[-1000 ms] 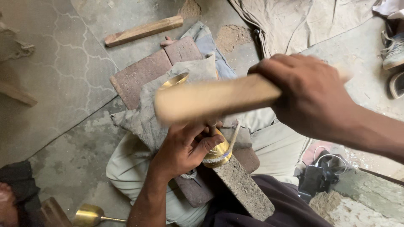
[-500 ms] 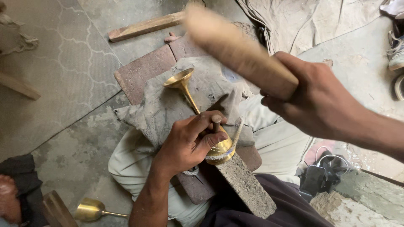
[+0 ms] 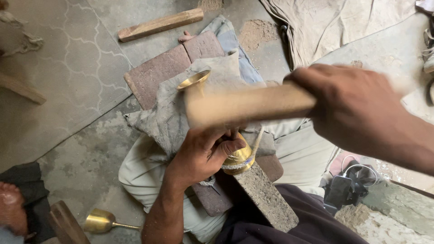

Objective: The person sits on the floor and shapes a brass goblet-like object held against a brick support, holding a punch against the metal and striking it repeatedly with a wooden mallet, repositioning the punch and rotating the object between strikes.

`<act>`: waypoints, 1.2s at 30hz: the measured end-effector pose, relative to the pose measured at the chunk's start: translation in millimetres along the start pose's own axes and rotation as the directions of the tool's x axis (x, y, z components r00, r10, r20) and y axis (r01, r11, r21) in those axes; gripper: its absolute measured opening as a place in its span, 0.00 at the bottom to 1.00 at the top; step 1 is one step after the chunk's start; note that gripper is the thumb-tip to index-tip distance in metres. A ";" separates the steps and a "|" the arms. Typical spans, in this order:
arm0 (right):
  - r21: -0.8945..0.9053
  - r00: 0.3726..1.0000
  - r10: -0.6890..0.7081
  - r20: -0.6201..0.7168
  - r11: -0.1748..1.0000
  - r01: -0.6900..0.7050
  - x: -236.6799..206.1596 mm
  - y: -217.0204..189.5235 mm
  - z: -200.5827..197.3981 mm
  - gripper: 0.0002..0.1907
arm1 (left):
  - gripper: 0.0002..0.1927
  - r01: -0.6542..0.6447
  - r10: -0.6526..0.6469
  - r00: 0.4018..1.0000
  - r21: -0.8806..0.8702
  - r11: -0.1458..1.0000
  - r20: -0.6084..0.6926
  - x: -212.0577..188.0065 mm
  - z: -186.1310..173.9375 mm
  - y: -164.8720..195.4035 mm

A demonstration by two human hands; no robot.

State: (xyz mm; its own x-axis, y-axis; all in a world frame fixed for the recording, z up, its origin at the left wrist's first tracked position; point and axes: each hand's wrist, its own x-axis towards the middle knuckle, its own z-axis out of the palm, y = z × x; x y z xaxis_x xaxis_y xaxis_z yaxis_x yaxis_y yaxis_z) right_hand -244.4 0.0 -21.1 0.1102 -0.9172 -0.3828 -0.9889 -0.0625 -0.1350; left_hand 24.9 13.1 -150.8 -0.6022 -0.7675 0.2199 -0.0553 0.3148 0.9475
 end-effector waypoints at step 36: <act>-0.415 0.838 -0.426 -0.342 0.868 0.273 -56.8 3.1 -30.5 0.28 | 0.15 0.015 0.027 0.939 0.120 0.993 -0.342 -27.7 29.1 25.2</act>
State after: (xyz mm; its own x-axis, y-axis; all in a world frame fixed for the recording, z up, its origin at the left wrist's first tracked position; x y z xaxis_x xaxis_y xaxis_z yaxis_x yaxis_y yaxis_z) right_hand -256.8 40.0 28.1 0.4796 -0.8761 0.0493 -0.8699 -0.4674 0.1576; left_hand 17.1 58.5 -139.8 -0.2951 -0.9032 0.3115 -0.1599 0.3681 0.9159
